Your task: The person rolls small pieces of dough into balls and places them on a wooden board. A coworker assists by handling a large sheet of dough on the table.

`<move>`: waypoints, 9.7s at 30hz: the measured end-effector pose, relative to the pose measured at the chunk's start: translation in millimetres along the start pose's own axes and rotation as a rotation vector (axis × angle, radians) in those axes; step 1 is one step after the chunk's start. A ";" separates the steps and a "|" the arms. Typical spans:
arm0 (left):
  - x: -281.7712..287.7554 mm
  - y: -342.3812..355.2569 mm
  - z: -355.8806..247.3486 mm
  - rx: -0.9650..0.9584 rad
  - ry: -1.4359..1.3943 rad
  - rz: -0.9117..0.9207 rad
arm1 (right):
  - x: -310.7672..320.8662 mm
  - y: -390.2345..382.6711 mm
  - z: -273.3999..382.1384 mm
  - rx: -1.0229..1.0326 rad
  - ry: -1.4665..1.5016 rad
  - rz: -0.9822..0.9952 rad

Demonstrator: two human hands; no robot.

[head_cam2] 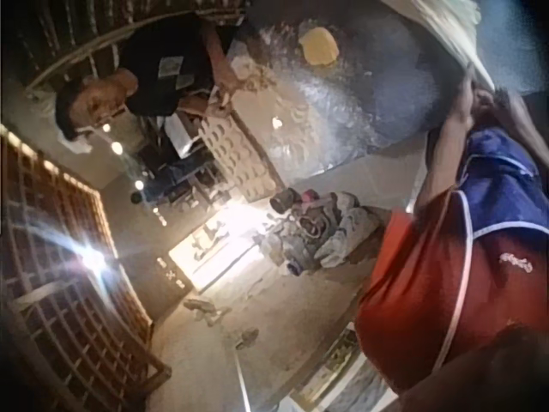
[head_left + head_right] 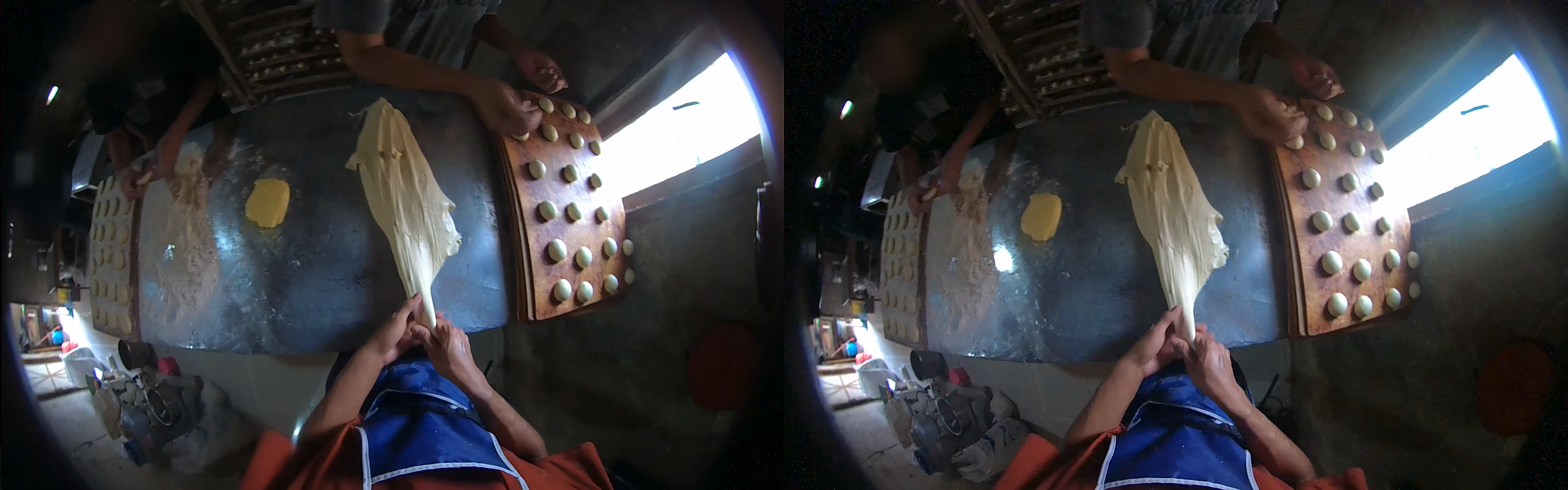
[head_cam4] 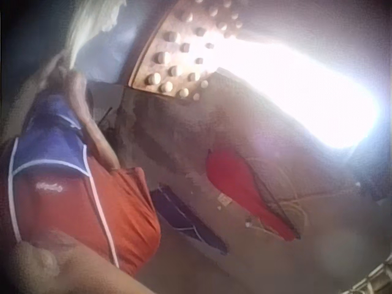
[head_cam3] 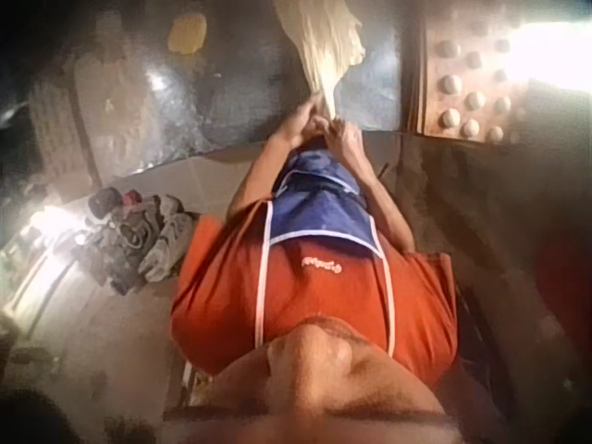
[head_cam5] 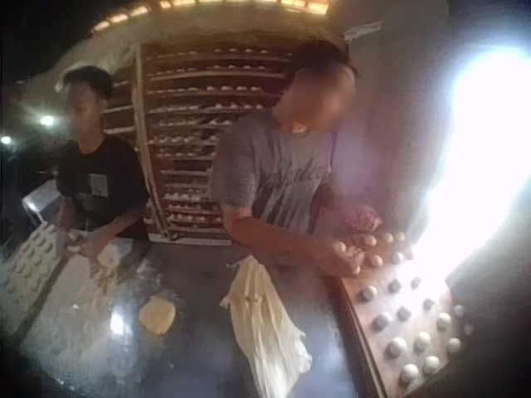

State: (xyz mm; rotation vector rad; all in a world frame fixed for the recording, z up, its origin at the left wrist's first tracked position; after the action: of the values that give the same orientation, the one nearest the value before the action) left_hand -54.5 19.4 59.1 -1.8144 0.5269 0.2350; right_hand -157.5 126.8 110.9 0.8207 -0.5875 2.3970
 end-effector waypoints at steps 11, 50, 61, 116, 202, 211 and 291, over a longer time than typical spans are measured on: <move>-19.1 17.1 -3.8 0.168 -0.245 0.137 | 90.7 -46.7 44.2 0.381 0.627 0.523; 115.6 19.3 -102.0 -1.510 1.031 -0.837 | 29.1 135.3 -111.9 0.544 -0.355 -0.461; 99.0 45.8 -83.5 -1.484 0.998 -0.826 | 15.5 124.5 -93.4 0.482 -0.330 -0.530; 9.9 -73.0 -41.0 -0.652 -0.001 -0.074 | 60.0 58.5 6.4 0.021 0.710 0.346; -277.2 130.8 -18.1 -1.618 1.292 0.168 | 193.5 35.4 -140.4 0.529 0.068 -1.112; -230.4 13.0 28.5 -0.941 0.237 0.451 | 149.6 40.9 -125.5 -0.086 1.091 -0.539; -50.0 61.4 -2.9 0.244 -0.536 0.158 | 45.0 -4.4 -8.0 0.147 -0.003 0.099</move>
State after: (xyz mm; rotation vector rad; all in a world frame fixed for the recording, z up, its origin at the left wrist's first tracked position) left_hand -127.4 14.5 28.3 -1.3972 0.2998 0.7104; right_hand -188.6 150.0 135.6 0.8759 -0.4675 2.5535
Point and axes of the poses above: each hand's wrist, its own y-axis towards the middle knuckle, its own x-axis out of the back of the hand, z = x × y, the point moved 1 cm from there along y, towards the middle knuckle, and after that the axes turned 14 degrees about -z, right-handed, at the moved point
